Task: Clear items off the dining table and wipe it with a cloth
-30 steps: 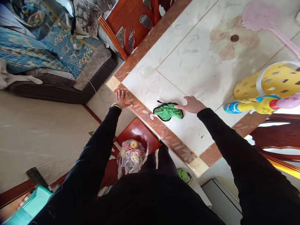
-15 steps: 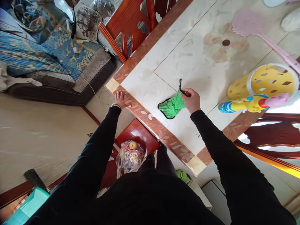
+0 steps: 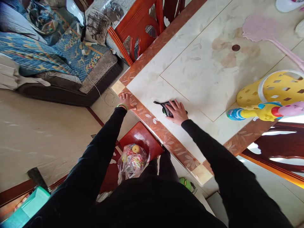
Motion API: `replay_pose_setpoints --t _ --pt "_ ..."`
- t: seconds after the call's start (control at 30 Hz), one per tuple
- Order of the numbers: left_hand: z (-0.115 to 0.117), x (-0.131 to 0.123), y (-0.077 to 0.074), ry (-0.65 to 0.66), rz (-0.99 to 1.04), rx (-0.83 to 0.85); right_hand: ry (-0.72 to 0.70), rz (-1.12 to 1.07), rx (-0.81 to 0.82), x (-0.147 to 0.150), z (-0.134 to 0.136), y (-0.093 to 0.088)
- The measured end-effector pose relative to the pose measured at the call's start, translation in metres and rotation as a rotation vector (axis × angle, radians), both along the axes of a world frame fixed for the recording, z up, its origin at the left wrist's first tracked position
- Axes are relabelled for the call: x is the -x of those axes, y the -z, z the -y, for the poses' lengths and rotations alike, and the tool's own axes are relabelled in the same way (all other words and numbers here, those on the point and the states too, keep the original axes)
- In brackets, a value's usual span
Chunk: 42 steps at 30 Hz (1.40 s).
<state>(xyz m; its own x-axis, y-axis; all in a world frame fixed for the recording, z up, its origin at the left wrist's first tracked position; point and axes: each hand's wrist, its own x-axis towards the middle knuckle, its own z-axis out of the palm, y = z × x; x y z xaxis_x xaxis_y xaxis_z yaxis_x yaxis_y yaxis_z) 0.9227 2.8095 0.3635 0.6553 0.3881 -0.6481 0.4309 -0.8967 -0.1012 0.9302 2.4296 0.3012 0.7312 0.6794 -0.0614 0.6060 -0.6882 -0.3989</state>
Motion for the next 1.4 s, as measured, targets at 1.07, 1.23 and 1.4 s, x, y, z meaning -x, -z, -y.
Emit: replay_pose_setpoints --t 1.07,1.23,1.4 --pt "0.025 -0.034 -0.004 0.099 -0.041 0.044 0.042 -0.018 -0.045 0.020 -0.096 0.026" --pt "0.026 -0.035 -0.010 0.108 -0.042 0.042 0.128 0.015 -0.015 0.148 -0.002 0.029" --pt "0.026 -0.035 -0.006 0.099 -0.037 0.048 0.258 -0.033 -0.056 0.010 -0.075 0.037"
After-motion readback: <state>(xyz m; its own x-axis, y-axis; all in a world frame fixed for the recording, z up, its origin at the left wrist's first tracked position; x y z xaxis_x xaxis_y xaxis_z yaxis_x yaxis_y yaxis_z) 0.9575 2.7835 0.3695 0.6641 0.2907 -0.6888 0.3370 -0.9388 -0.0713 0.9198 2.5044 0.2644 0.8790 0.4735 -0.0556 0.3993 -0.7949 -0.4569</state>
